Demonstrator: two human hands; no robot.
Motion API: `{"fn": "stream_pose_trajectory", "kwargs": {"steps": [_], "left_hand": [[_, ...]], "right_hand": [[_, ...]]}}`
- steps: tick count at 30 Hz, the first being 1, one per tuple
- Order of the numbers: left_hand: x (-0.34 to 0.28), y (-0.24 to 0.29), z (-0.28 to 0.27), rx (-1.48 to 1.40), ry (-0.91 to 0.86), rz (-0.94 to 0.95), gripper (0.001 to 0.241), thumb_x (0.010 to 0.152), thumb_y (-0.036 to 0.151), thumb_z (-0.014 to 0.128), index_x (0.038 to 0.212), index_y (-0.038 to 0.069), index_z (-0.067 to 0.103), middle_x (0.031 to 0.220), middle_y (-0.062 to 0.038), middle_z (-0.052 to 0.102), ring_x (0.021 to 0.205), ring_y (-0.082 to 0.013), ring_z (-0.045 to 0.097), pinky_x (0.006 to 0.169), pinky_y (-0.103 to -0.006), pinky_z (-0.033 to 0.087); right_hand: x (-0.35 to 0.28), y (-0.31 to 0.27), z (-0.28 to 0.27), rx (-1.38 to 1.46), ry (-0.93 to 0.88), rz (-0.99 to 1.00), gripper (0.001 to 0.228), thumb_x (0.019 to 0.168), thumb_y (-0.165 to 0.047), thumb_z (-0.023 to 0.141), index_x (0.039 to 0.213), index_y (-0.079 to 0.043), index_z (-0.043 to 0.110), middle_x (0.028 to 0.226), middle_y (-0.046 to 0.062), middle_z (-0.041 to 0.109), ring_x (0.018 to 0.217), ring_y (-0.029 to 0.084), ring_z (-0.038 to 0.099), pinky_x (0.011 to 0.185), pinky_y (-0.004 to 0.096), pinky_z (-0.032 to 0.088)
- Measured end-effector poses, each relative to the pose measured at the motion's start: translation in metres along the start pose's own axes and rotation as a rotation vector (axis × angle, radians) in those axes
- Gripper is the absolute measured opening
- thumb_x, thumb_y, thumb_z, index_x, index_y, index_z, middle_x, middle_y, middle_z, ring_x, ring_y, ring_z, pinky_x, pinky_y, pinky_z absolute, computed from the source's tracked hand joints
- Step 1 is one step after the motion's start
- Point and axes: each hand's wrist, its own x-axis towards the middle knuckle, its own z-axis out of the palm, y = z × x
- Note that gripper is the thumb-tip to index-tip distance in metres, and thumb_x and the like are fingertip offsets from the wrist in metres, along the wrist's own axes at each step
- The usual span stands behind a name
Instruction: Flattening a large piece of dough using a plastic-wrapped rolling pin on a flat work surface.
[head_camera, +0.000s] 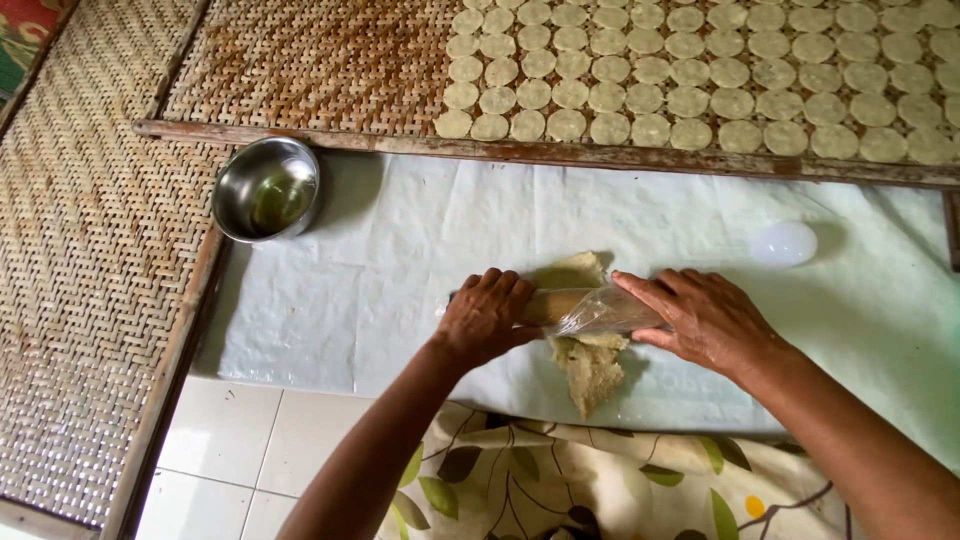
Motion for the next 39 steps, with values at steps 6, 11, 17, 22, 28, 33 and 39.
{"fn": "stream_pose_trajectory", "kwargs": {"steps": [6, 11, 17, 22, 28, 33, 39], "left_hand": [[-0.025, 0.020, -0.050, 0.059, 0.224, 0.104, 0.065, 0.090, 0.056, 0.071, 0.136, 0.012, 0.055, 0.113, -0.009, 0.069, 0.094, -0.0246, 0.064, 0.085, -0.0401, 0.055], [-0.038, 0.045, -0.020, -0.015, 0.328, 0.071, 0.068, 0.091, 0.059, 0.061, 0.135, 0.007, 0.052, 0.113, -0.011, 0.061, 0.094, -0.0271, 0.060, 0.086, -0.0435, 0.047], [-0.021, 0.047, -0.021, -0.086, 0.275, -0.071, 0.089, 0.098, 0.073, 0.023, 0.149, 0.005, 0.048, 0.145, -0.018, 0.057, 0.133, -0.0369, 0.053, 0.103, -0.0514, 0.043], [-0.001, 0.030, -0.011, -0.082, 0.102, -0.132, 0.084, 0.101, 0.071, 0.011, 0.162, 0.014, 0.023, 0.166, -0.015, 0.031, 0.156, -0.0347, 0.020, 0.121, -0.0631, 0.014], [0.032, 0.003, -0.008, -0.005, 0.053, -0.149, 0.069, 0.107, 0.054, 0.012, 0.164, 0.014, 0.015, 0.172, -0.009, 0.010, 0.158, -0.0302, 0.001, 0.120, -0.0700, 0.001], [0.059, -0.013, -0.018, 0.000, 0.144, -0.180, 0.066, 0.107, 0.041, 0.038, 0.163, 0.011, 0.021, 0.172, -0.012, 0.013, 0.159, -0.0309, 0.007, 0.121, -0.0738, 0.010], [0.093, -0.033, -0.025, 0.128, 0.278, -0.274, 0.074, 0.096, 0.019, 0.051, 0.165, 0.013, 0.027, 0.172, -0.011, 0.018, 0.159, -0.0318, 0.005, 0.124, -0.0708, 0.007]], "right_hand": [[-0.026, 0.004, 0.003, -0.072, -0.080, 0.048, 0.084, 0.082, -0.062, 0.070, 0.152, -0.027, 0.039, 0.109, 0.006, 0.063, 0.083, 0.020, 0.067, 0.074, 0.036, 0.062], [-0.052, -0.014, 0.039, -0.062, -0.001, 0.084, 0.078, 0.086, -0.067, 0.056, 0.149, -0.024, 0.041, 0.134, -0.002, 0.057, 0.104, 0.020, 0.062, 0.091, 0.041, 0.049], [-0.030, -0.022, 0.023, -0.014, 0.295, 0.089, 0.070, 0.093, -0.069, 0.033, 0.147, -0.028, 0.051, 0.156, -0.006, 0.050, 0.139, 0.019, 0.051, 0.125, 0.053, 0.026], [-0.002, -0.014, 0.017, 0.032, 0.292, 0.138, 0.054, 0.099, -0.054, 0.039, 0.144, -0.030, 0.057, 0.150, -0.006, 0.059, 0.138, 0.021, 0.056, 0.126, 0.054, 0.027], [0.031, 0.014, 0.025, 0.066, 0.114, 0.168, 0.062, 0.105, -0.060, 0.011, 0.148, -0.033, 0.048, 0.158, 0.000, 0.048, 0.146, 0.025, 0.042, 0.125, 0.058, 0.016], [0.056, 0.019, 0.007, 0.143, 0.193, 0.199, 0.051, 0.108, -0.047, 0.031, 0.141, -0.024, 0.062, 0.144, 0.000, 0.063, 0.137, 0.023, 0.054, 0.125, 0.055, 0.017], [0.096, 0.046, 0.015, 0.149, 0.141, 0.163, 0.066, 0.111, -0.051, 0.014, 0.141, -0.017, 0.062, 0.131, 0.001, 0.070, 0.134, 0.026, 0.056, 0.106, 0.054, 0.040]]}}
